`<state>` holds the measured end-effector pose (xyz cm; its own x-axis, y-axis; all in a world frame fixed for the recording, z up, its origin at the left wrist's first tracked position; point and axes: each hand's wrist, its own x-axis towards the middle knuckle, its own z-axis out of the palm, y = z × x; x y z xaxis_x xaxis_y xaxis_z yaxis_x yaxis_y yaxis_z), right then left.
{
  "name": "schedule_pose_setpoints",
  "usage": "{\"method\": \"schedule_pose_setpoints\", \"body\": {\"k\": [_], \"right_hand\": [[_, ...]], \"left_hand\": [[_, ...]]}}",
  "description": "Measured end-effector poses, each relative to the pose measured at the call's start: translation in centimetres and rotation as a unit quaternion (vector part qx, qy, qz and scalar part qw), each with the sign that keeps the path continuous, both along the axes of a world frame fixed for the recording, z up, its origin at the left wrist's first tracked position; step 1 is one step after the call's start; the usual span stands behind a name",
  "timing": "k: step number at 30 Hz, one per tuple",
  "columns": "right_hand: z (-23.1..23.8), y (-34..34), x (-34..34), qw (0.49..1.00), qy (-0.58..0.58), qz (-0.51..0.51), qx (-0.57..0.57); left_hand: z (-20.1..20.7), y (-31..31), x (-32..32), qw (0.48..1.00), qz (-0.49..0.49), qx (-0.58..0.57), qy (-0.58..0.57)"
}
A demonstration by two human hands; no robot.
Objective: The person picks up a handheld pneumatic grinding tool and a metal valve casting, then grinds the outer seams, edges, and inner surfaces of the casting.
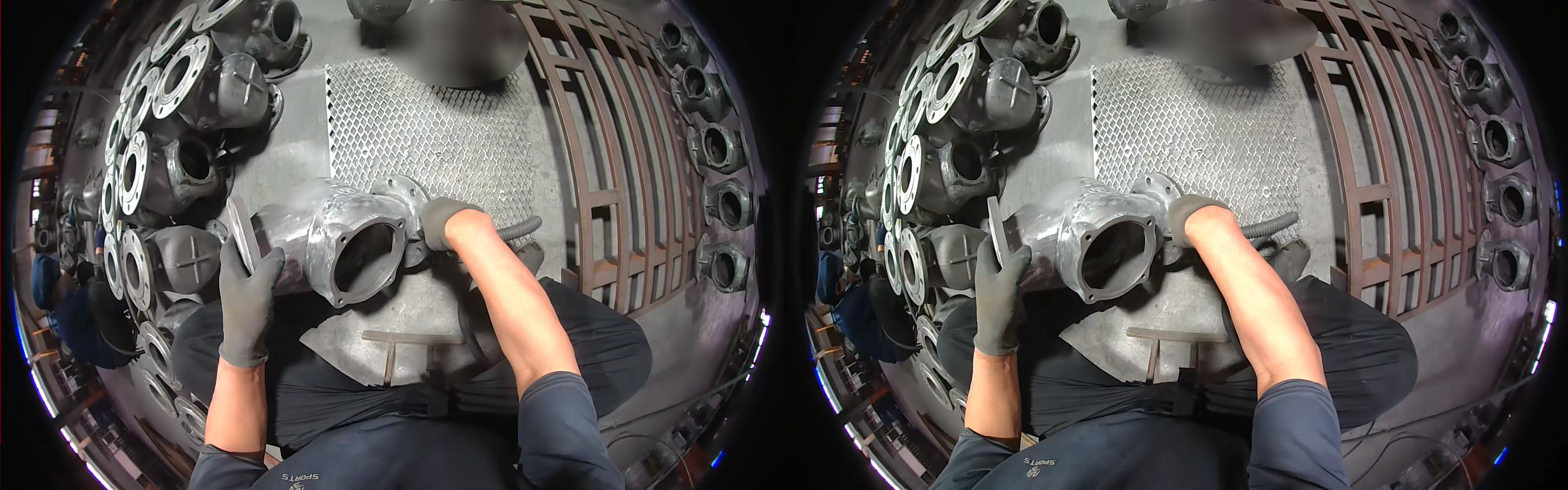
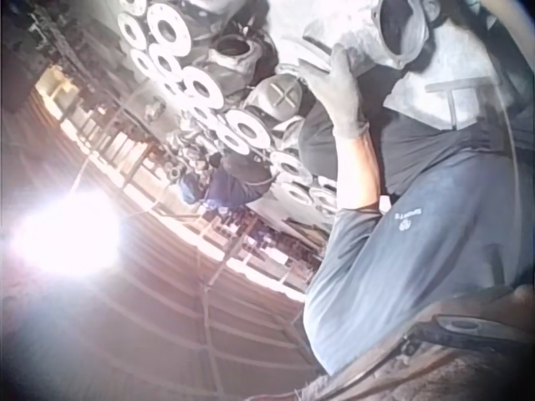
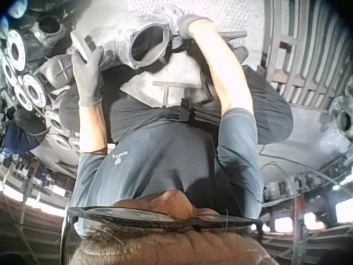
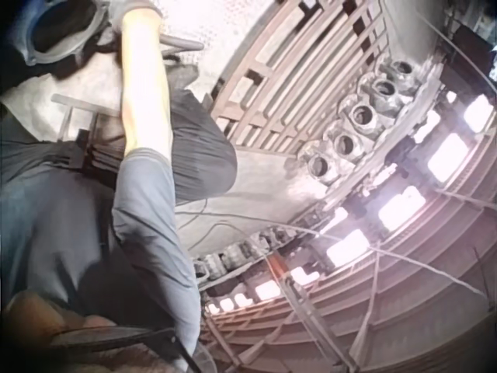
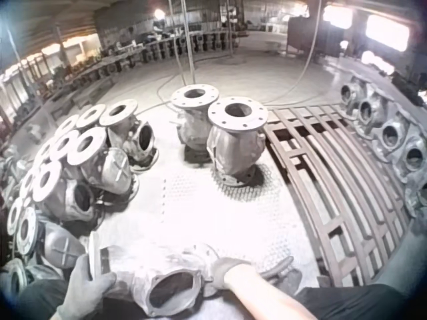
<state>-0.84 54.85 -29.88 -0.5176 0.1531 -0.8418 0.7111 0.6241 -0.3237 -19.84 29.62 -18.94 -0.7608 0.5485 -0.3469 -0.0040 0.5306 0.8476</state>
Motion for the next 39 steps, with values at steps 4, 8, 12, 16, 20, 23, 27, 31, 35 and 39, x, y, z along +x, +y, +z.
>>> {"method": "schedule_pose_setpoints", "body": {"k": [4, 8, 12, 16, 20, 23, 27, 31, 35, 39], "right_hand": [[0.1, -1.5, 0.2, 0.997, 0.061, 0.01, 0.046], [1.4, -1.8, 1.2, 0.998, 0.057, 0.0, 0.025], [-2.7, -3.7, 5.2, 0.988, 0.125, -0.079, 0.051], [-3.2, -7.4, 7.8, 0.904, 0.249, -0.347, 0.025], [0.3, -9.0, 7.6, 0.815, 0.291, -0.498, -0.054], [2.8, -8.9, 7.5, 0.82, 0.363, -0.442, 0.017], [11.1, -8.3, 3.7, 0.837, 0.313, -0.438, -0.1], [12.1, -7.8, 1.3, 0.874, 0.406, -0.263, -0.037], [12.9, -7.3, -0.9, 0.928, 0.329, -0.165, 0.058], [12.2, -7.3, -2.2, 0.95, 0.282, -0.107, 0.079]], "left_hand": [[-0.2, -0.2, -0.3, 0.999, -0.023, 0.004, 0.022], [0.6, 0.8, 0.2, 1.0, -0.007, 0.021, 0.004], [1.1, 2.1, 0.0, 0.997, -0.039, -0.009, 0.07], [-0.1, 3.2, -1.0, 0.997, 0.02, 0.069, 0.023], [1.6, 4.9, 0.2, 0.989, 0.051, 0.12, -0.073], [3.0, 5.0, 1.1, 0.995, 0.0, 0.086, -0.06], [0.9, 3.0, 1.2, 0.992, -0.054, 0.081, 0.078], [-0.2, 1.7, 1.8, 0.98, -0.069, 0.082, 0.17], [-0.8, 1.4, 1.2, 0.985, -0.073, 0.001, 0.155], [-0.1, 1.8, 1.0, 0.993, -0.066, 0.04, 0.085]]}}
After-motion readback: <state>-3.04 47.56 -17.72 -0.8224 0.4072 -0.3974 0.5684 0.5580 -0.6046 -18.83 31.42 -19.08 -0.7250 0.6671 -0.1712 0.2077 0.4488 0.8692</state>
